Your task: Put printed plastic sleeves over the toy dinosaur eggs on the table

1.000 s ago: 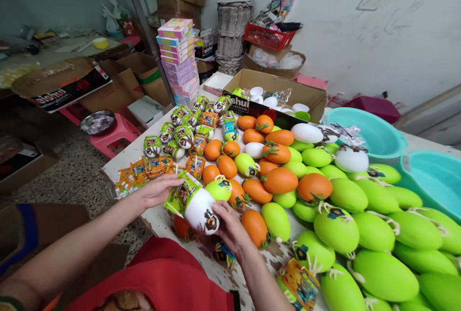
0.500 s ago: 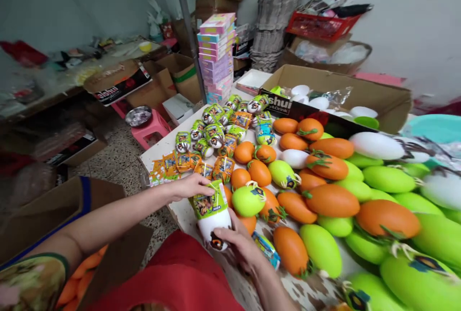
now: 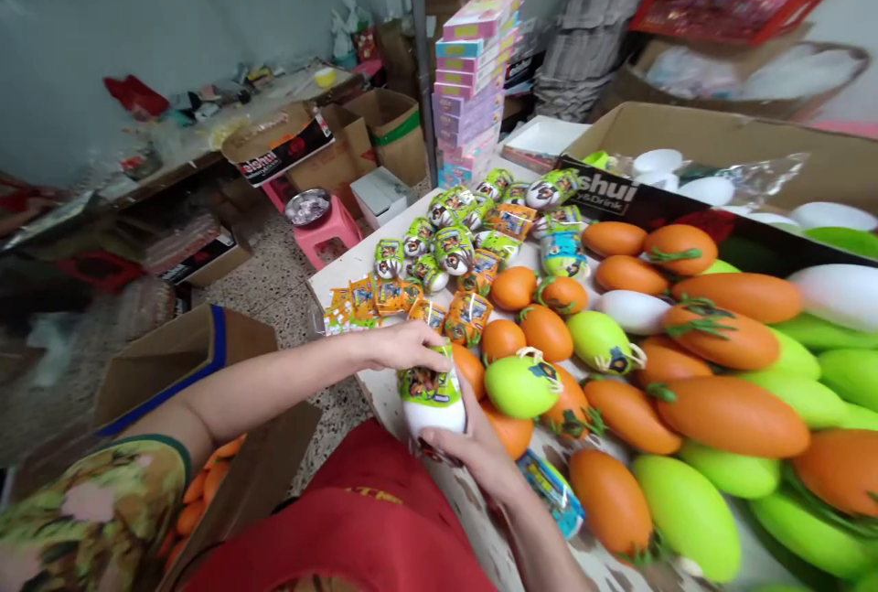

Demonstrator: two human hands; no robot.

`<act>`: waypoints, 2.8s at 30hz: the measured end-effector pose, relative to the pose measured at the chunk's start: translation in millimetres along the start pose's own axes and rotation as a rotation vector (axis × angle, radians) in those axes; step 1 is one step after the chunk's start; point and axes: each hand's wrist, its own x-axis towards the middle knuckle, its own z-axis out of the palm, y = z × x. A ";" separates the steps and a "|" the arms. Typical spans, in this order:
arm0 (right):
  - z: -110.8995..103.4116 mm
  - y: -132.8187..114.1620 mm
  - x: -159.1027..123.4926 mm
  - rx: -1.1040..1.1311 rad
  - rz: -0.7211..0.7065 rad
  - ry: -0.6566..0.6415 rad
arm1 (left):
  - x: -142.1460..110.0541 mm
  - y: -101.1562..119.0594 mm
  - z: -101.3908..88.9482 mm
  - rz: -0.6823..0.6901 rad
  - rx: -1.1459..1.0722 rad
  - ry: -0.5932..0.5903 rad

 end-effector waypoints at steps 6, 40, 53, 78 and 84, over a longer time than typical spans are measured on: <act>3.4 6.9 5.9 0.241 -0.016 0.064 | -15.5 -2.9 -6.5 0.267 -0.027 0.248; 19.6 19.8 -49.4 0.441 -0.018 0.129 | -48.5 -56.3 46.3 0.028 -0.547 -0.296; 14.9 37.5 -52.7 0.235 -0.083 0.134 | -63.4 -71.2 57.3 -0.001 -0.623 -0.298; 10.5 37.5 -38.2 0.229 -0.114 0.287 | -46.3 -76.7 70.1 -0.002 -0.801 -0.166; -15.1 -35.7 0.6 0.144 -0.171 0.322 | 4.8 -44.8 45.5 0.081 -0.834 -0.022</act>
